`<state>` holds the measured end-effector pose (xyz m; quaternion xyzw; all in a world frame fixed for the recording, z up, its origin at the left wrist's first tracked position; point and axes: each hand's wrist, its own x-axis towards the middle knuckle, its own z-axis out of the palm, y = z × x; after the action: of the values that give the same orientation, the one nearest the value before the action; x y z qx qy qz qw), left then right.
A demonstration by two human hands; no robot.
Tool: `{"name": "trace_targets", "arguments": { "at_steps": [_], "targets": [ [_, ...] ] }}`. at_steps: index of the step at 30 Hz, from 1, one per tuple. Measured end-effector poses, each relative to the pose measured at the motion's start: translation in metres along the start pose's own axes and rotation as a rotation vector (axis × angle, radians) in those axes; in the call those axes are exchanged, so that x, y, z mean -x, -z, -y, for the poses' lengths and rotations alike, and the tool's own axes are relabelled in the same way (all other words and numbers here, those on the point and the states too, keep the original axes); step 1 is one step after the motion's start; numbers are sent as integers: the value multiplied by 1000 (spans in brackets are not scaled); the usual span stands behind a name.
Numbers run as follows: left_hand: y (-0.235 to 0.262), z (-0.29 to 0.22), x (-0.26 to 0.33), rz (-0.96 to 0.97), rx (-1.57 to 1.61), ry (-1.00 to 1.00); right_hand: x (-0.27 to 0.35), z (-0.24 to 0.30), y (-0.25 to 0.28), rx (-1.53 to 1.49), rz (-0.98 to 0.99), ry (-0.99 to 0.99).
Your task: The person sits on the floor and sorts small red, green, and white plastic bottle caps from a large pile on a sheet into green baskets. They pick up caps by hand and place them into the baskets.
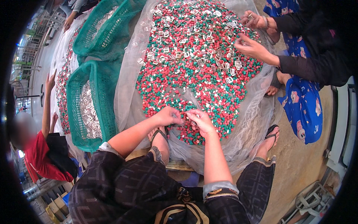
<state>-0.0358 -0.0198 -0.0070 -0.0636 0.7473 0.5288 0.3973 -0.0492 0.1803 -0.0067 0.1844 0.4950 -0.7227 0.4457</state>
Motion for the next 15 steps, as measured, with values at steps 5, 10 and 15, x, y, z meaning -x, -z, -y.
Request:
{"name": "trace_targets", "arguments": {
  "at_steps": [5, 10, 15],
  "targets": [
    [9, -24, 7, 88, 427, 178, 1, 1, -5, -40, 38, -36],
    [19, -14, 7, 257, 859, 156, -1, 0, 3, -216, -26, 21],
    [31, -18, 17, 179, 1052, 135, 0, 5, 1, -211, -35, 25]
  ]
}}
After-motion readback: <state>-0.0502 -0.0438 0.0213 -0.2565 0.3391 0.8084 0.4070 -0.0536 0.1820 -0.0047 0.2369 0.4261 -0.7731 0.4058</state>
